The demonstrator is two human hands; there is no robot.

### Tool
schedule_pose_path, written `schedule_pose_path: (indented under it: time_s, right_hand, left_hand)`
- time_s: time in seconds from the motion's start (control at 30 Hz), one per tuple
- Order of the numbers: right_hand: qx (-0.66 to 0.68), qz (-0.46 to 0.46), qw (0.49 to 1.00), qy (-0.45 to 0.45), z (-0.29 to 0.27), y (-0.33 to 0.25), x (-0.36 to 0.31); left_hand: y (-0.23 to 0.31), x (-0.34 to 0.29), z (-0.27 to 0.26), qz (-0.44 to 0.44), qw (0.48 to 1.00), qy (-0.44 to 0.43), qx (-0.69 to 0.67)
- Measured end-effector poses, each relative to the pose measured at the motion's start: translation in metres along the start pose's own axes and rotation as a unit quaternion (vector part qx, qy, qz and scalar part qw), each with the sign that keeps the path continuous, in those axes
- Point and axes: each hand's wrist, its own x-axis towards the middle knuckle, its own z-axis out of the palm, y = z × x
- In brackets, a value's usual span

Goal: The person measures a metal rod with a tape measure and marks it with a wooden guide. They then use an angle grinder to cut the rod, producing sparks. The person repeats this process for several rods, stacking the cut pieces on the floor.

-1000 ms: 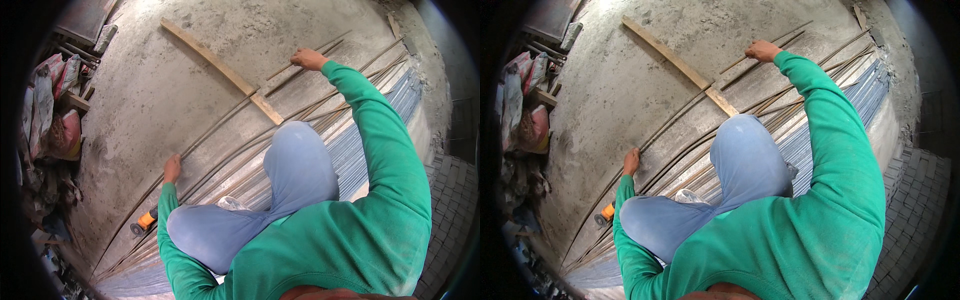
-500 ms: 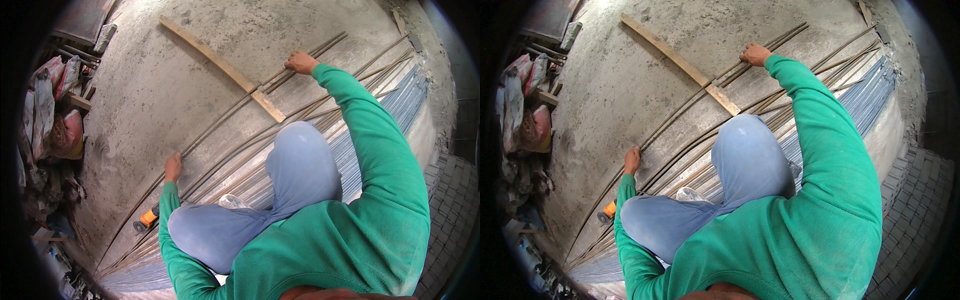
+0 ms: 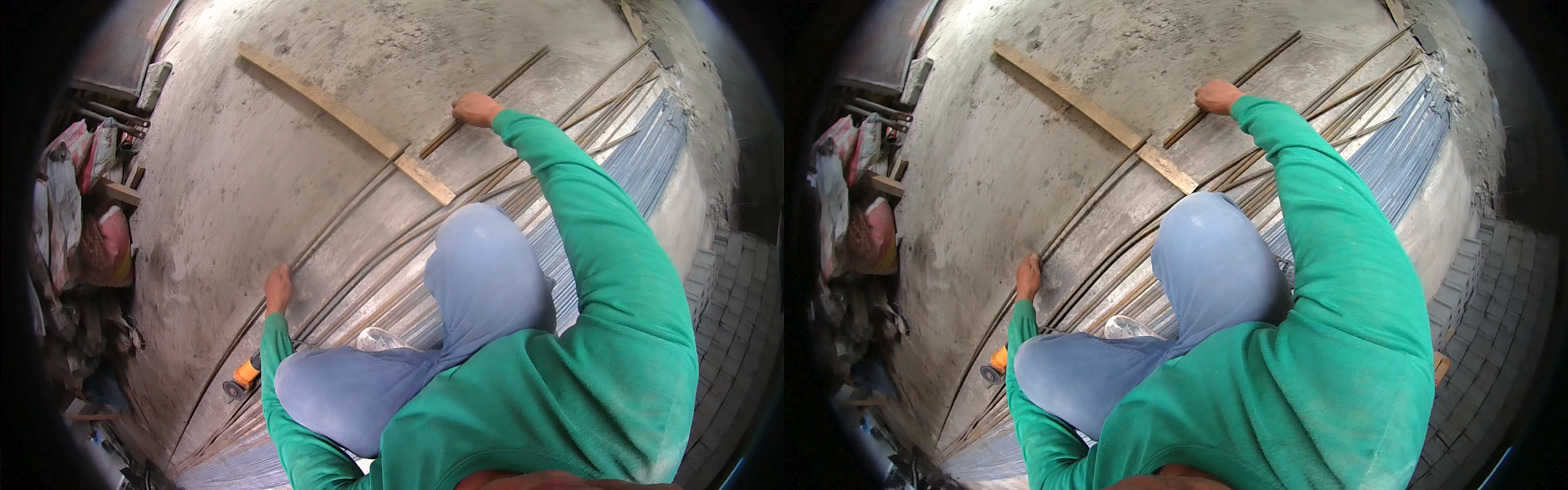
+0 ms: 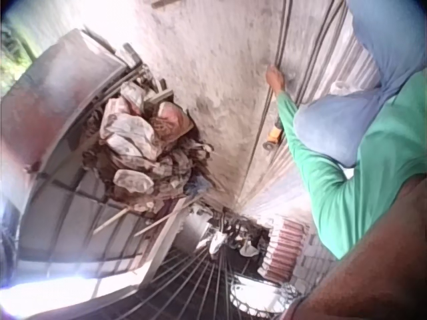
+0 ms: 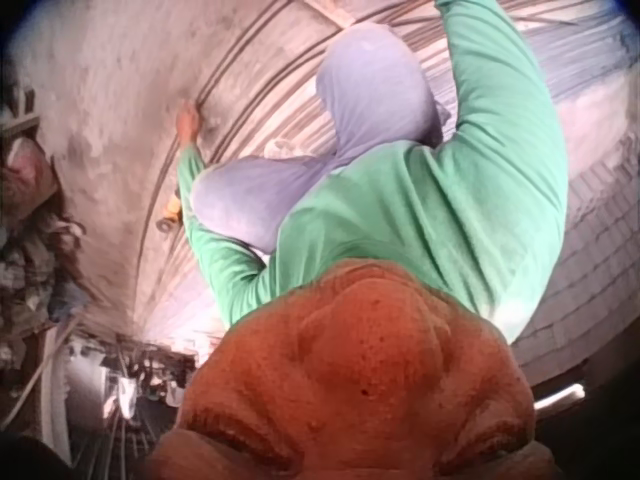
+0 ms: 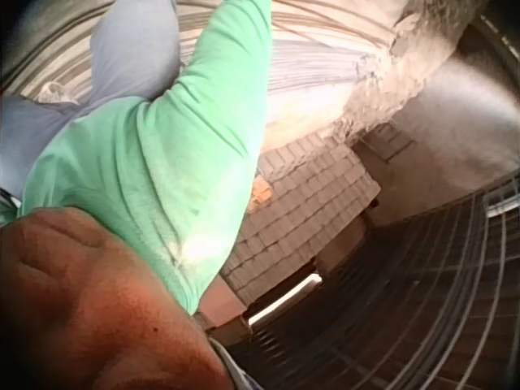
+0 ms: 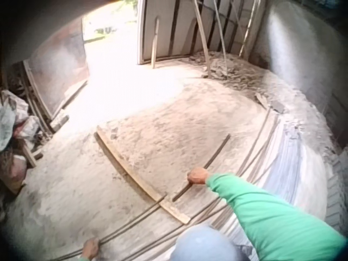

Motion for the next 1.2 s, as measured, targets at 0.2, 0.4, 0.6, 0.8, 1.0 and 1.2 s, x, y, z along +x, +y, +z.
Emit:
schedule_pose_path:
  time_s: [0.2,0.4,0.6,0.8,1.0,1.2]
  right_hand:
    - [0.009,0.03,0.999,-0.013,0.011,-0.001,0.005]
    - [0.001,0.002,1.0,0.001,0.003,-0.006,-0.006]
    - [0.029,0.038,0.999,-0.01,0.009,0.018,-0.003]
    - [-0.043,-0.032,0.998,0.023,-0.031,-0.016,0.067]
    - [0.212,0.099,0.971,0.042,-0.028,-0.038,0.003]
    - [0.276,0.162,0.931,0.174,-0.049,-0.075,-0.06]
  left_hand:
    - [-0.013,0.0,0.005,0.018,1.0,0.017,-0.006]
    - [-0.005,0.004,0.01,-0.009,1.0,-0.007,0.008]
    - [0.014,0.022,0.005,0.015,1.0,-0.001,0.023]
    - [-0.043,-0.02,0.002,0.027,0.994,-0.038,0.099]
    - [0.015,0.019,0.023,0.064,0.988,-0.049,0.131]
    - [0.055,-0.003,0.007,0.021,0.999,-0.034,0.012]
